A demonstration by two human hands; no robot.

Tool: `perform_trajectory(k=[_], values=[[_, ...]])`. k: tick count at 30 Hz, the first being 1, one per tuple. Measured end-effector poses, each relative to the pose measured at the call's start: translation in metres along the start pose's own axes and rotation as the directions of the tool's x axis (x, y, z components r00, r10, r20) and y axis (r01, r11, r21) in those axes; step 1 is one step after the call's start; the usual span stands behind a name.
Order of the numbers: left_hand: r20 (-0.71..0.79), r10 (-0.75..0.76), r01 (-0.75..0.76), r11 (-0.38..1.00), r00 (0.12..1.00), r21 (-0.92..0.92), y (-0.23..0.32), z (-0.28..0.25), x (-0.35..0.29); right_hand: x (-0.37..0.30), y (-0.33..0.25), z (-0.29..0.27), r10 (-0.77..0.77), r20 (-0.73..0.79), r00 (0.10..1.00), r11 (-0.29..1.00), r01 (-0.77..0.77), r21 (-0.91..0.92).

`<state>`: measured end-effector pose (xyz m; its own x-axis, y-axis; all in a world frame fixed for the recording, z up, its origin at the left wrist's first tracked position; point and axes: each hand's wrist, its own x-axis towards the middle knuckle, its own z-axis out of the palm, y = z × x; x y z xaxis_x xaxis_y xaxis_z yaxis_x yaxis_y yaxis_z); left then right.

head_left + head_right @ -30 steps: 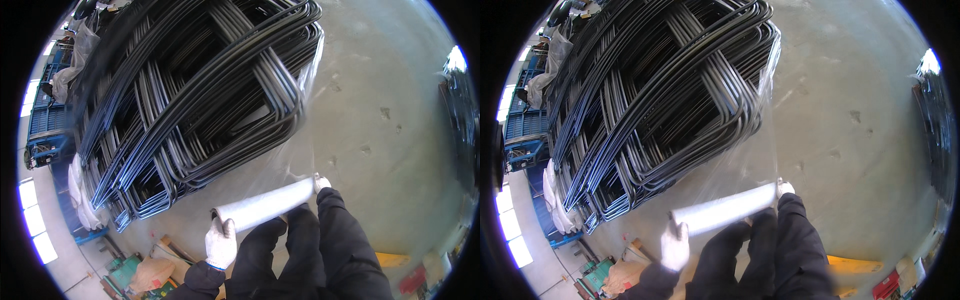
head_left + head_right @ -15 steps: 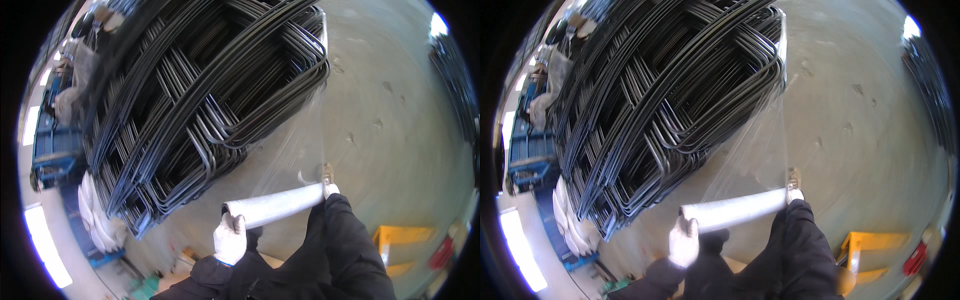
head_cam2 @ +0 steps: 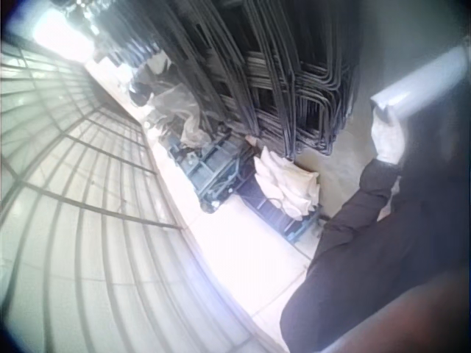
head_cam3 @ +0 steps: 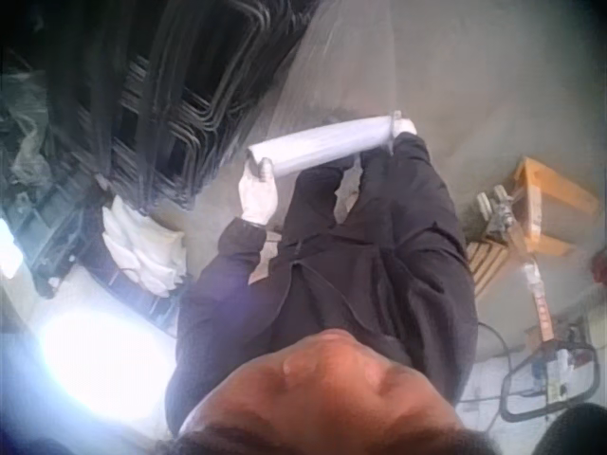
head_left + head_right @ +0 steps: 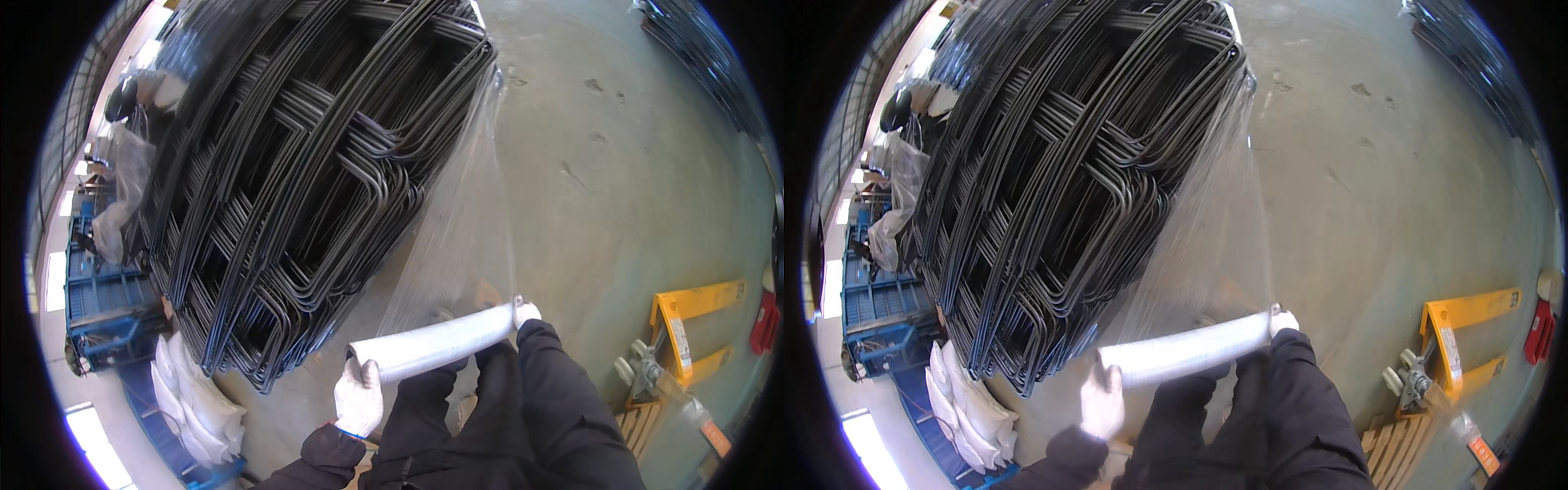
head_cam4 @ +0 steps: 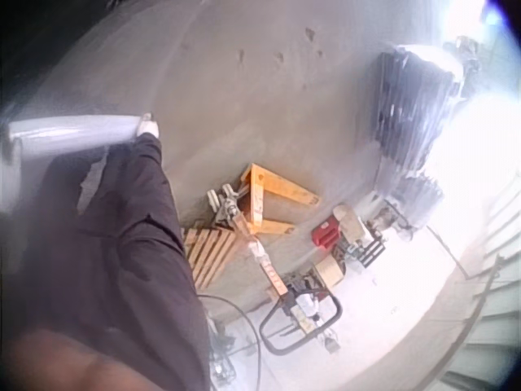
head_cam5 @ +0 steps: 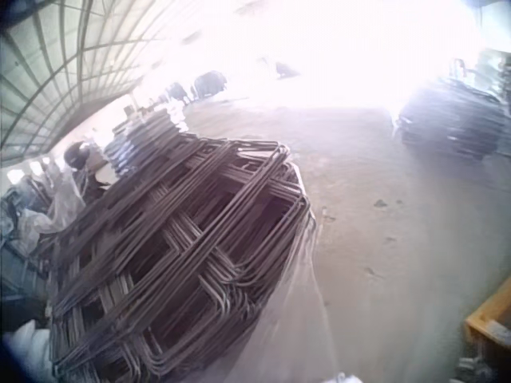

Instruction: The person wraps a stack of metal frames with plastic wrap using a handheld roll. They walk through a warehouse, retrieve the roll, and repeatedly encircle the stack to secure it. The frames remain on the floor after wrapping.

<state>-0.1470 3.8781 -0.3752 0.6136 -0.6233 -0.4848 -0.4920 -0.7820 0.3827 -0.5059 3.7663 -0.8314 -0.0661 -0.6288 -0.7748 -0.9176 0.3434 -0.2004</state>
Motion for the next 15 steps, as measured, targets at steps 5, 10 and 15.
perform_trajectory(k=[5,10,15], values=[[0.026,0.023,-0.023,0.999,0.999,-0.023,-0.009,-0.03,-0.021,-0.059,0.019,0.009,0.082,-0.014,0.997,0.978,-0.078,0.193],[0.061,0.046,-0.046,0.999,0.997,0.001,-0.068,-0.045,-0.034,-0.101,0.028,0.052,0.172,-0.018,0.985,0.959,-0.163,0.231],[0.139,0.143,-0.145,0.989,0.98,0.003,-0.161,-0.066,-0.044,-0.168,0.041,0.119,0.2,-0.058,0.978,0.96,-0.184,0.212]])
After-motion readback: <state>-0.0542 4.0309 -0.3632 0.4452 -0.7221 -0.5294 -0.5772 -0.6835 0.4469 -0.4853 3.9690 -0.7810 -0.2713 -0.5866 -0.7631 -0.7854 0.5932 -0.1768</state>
